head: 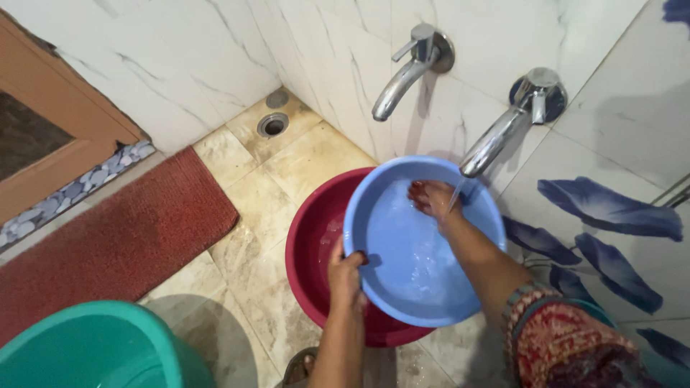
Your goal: The person cleans a green plastic tub with a cloth and rinses several plastic tubs and buckets under a tap on a bathroom floor.
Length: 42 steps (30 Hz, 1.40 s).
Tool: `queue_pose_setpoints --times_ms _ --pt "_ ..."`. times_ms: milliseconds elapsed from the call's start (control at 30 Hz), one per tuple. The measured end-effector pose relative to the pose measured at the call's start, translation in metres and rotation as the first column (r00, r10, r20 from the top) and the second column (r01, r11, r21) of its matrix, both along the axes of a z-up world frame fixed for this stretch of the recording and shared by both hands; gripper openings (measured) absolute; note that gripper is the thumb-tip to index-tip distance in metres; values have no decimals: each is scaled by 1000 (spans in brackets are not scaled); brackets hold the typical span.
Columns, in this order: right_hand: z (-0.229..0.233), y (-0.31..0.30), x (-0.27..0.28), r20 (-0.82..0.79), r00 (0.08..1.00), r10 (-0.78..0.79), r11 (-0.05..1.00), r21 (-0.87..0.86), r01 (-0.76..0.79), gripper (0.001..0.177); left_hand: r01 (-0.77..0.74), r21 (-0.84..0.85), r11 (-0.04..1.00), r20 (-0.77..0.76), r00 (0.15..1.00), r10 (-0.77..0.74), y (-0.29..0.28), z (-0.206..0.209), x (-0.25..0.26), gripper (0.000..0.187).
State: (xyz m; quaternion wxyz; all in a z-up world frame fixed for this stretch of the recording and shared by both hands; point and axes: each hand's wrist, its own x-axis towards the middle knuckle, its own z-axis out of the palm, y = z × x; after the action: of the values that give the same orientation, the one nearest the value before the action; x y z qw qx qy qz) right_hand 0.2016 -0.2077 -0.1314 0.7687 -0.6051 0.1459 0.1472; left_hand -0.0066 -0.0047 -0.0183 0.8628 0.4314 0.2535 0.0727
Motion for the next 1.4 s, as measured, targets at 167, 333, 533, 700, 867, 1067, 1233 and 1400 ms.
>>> queue_pose_setpoints --times_ms 167,333,533,700,867,1067,1233,1400 --pt "-38 11 -91 -111 990 88 992 -81 -98 20 -187 25 982 -81 979 189 1 -1 14 75" --pt "-17 72 -167 -153 902 403 913 125 -387 32 -264 142 954 -30 962 270 -22 20 15 72" --pt "66 60 -176 425 860 281 925 120 -362 39 -433 817 381 439 895 76 -65 43 15 29" --pt "95 -1 -133 -204 979 -17 662 732 164 41 -243 969 42 244 921 -304 -133 51 -20 45" --pt "107 -42 -124 7 952 -306 941 156 301 59 -288 944 -163 181 863 -472 -130 52 -15 56" --pt "87 -58 -128 176 937 -302 952 102 288 58 -203 947 -248 84 903 -421 -129 89 32 60" --pt "40 -90 -124 227 950 -213 955 -156 251 57 140 977 -163 -171 965 -196 -139 115 79 58" --pt "-21 -110 -106 480 874 -70 895 -357 267 62 158 922 -353 -230 958 -171 -158 84 89 52"
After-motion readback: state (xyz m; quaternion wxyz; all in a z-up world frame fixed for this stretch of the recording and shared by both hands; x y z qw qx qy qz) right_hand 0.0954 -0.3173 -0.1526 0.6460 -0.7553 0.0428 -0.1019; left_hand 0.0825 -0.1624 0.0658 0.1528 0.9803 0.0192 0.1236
